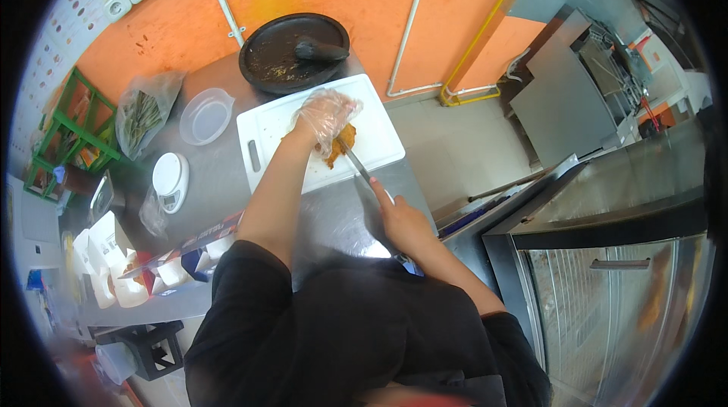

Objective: The person assembles takeout meals by placing buns and fried chicken into boxes, cutting the chicken with a knife, and adding scrambled eggs and pickles. The person uses a knife, tongs, and a spoon to handle the food items and places the completed meals on the counter.

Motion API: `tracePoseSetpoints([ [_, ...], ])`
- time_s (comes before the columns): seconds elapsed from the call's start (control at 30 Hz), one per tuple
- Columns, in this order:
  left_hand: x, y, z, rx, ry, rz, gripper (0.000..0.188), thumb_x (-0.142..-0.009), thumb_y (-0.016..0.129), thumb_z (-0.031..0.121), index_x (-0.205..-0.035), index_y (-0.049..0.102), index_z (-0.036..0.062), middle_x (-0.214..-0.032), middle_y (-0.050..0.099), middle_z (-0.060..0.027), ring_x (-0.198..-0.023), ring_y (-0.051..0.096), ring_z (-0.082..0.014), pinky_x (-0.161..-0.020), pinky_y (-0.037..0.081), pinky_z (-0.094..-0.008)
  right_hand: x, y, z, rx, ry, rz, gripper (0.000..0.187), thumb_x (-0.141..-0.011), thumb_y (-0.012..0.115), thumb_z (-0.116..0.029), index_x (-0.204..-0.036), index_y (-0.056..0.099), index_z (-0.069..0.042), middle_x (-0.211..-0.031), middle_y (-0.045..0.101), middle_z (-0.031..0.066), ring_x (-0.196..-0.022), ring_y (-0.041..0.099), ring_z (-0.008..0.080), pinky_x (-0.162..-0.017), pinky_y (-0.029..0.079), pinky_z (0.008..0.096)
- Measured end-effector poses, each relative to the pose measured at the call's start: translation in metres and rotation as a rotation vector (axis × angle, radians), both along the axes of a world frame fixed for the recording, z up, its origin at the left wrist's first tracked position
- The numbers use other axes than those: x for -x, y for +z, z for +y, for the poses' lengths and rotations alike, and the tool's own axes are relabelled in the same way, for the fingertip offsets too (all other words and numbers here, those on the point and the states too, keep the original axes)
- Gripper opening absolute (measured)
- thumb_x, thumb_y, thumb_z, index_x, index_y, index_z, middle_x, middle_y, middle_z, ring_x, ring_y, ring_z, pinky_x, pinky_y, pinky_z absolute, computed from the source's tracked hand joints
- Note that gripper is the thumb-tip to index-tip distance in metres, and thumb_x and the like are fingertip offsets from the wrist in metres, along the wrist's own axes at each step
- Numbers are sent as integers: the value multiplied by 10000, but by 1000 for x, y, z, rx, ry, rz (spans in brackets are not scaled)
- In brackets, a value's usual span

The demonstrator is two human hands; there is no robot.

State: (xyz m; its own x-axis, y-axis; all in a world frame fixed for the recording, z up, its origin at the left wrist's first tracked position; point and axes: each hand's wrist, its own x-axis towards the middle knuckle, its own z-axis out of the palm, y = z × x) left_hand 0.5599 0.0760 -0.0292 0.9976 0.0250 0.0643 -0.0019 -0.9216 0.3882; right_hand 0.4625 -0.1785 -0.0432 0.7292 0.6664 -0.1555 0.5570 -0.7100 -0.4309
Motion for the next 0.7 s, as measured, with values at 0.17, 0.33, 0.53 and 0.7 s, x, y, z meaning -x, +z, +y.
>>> tracePoseSetpoints([
  [0.17, -3, -43, 12, -30, -106, -30, 446, -929, 367, 380, -1114, 630, 72, -1142, 606, -170, -1063, 551, -323, -971, 365, -415, -12, 22, 7, 134, 76, -1, 673, -851, 434, -62, -1455, 191, -230, -794, 566, 212, -638, 598, 394, -580, 491, 480],
  [0.33, -6, -82, 19, 85, -43, -50, 478, -946, 339, 364, -1233, 535, 36, -1243, 544, -176, -1152, 494, -342, -1008, 337, -404, -28, 19, 9, 247, 121, 53, 675, -871, 449, -107, -1459, 157, -263, -797, 581, 223, -636, 601, 388, -583, 495, 478],
  [0.53, -6, -74, 12, -75, -27, -89, 449, -955, 312, 284, -1289, 463, 26, -1293, 504, -175, -1170, 479, -320, -1002, 330, -413, -20, -9, 9, 153, 60, 59, 689, -880, 484, -145, -1459, 141, -293, -764, 581, 207, -632, 600, 380, -590, 496, 478],
  [0.7, -9, -24, 5, -169, -38, -305, 396, -954, 349, 289, -1215, 540, 60, -1237, 551, -143, -1116, 518, -293, -960, 356, -420, -22, 14, -15, 86, 62, -32, 687, -870, 489, -131, -1452, 167, -300, -747, 573, 191, -626, 600, 379, -583, 501, 475],
])
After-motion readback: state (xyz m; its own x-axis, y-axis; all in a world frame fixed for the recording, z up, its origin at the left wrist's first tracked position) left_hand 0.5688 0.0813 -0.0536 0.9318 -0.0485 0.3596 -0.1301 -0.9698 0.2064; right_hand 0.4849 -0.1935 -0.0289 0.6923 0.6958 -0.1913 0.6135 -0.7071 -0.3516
